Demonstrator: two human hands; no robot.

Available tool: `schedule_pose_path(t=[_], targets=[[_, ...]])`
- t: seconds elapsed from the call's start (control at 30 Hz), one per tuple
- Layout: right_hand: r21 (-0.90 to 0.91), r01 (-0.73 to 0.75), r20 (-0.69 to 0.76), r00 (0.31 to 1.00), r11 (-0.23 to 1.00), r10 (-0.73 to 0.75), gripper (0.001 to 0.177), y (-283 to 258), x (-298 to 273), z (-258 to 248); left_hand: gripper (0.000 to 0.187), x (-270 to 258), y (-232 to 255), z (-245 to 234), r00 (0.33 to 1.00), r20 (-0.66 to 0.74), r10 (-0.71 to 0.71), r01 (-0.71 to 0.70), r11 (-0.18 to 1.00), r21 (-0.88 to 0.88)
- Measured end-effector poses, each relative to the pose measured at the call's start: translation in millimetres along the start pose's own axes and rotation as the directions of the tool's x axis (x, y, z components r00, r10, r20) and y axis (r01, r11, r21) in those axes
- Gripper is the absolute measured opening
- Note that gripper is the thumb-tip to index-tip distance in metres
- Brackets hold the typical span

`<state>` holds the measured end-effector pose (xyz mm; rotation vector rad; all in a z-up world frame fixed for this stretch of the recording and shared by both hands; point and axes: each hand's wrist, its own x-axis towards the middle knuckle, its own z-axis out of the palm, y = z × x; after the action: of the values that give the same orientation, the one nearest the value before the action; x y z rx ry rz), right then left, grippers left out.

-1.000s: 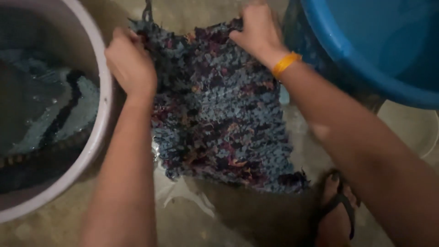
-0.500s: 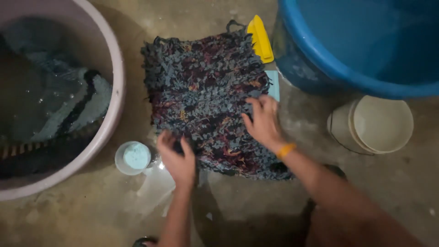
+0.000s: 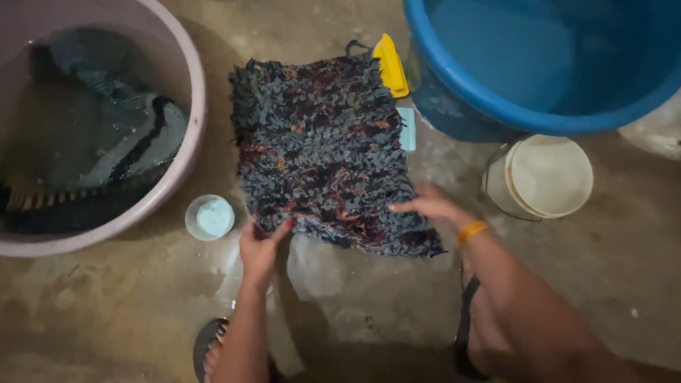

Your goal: Scrubbing and washing a floor mat using a brush, soap, and water.

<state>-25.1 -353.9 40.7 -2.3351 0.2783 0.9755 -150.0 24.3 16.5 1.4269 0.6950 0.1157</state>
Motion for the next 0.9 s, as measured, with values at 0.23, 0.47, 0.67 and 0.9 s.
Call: schedule_pose_path(t=[0.23,0.47,0.67,0.9], targets=[[0.092,0.341,0.064,0.936,0.936,-0.347,0.083,52.8,-5.4,22.7,0.039,16.2,-3.6,-11.3,0.948,0.264,0.176,-0.172,0.984,-0.039],[0.716,0.168,0.232,0.859,0.678,-0.457,0.1,101.5,11.8,44.8,0.039,10.7,43.7,15.5,0.79,0.213,0.575,-0.597,0.641,0.482],[0.786,0.142,0.118,0.921,0.602,-0.371,0.08,86.8,-4.9,18.0,0.032,-12.1,87.6,38.9,0.856,0.084,0.51,-0.476,0.714,0.514],[0.959,-0.278,0.238,0.901,-0.06,-0.363,0.064,45.6,-44.6,2.1,0.052,25.5,10.5,3.9,0.923,-0.318,0.217,-0.002,0.827,0.562]])
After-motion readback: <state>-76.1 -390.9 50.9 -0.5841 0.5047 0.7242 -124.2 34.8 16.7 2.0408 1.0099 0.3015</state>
